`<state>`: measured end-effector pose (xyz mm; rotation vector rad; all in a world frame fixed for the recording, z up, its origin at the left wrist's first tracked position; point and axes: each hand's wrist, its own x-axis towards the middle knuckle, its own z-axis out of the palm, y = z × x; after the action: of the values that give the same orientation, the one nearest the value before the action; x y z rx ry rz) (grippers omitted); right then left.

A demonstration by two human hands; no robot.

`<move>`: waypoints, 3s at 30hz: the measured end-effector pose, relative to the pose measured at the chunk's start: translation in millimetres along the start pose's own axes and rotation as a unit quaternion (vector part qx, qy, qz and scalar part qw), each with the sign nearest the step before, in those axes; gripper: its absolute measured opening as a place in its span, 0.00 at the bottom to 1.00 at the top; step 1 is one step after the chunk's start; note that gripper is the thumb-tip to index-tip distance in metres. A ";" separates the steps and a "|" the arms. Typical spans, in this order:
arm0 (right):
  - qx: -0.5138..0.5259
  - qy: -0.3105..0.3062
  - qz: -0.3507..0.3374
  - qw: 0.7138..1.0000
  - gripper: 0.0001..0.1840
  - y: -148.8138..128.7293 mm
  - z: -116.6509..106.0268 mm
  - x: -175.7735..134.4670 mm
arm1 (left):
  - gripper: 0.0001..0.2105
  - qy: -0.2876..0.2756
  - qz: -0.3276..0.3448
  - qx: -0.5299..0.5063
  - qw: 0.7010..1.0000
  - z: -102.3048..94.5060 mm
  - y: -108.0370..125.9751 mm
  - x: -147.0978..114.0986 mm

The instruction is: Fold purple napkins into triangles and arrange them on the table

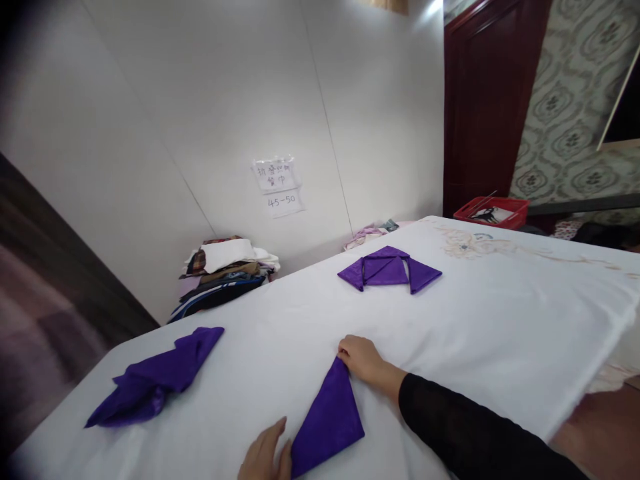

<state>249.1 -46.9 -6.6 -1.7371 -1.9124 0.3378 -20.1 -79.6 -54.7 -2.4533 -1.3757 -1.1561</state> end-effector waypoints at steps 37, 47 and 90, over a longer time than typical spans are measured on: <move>-0.014 -0.157 -0.157 0.975 0.33 -41.7 17.2 -19.8 | 0.33 -0.347 0.012 0.053 0.936 -6.5 86.1 28.3; -0.105 -0.129 -0.127 0.978 0.34 -23.9 22.4 -15.0 | 0.36 -0.342 -0.030 0.083 0.936 -56.0 68.7 -5.1; 0.135 -0.140 -0.162 0.968 0.26 -13.3 -17.2 -94.4 | 0.10 -0.229 -0.263 -0.207 0.914 -48.1 52.5 18.7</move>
<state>250.2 -143.8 -5.8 -1.2278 -2.1868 0.7110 -1.4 -117.9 5.3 -2.8732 -2.2411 -1.0845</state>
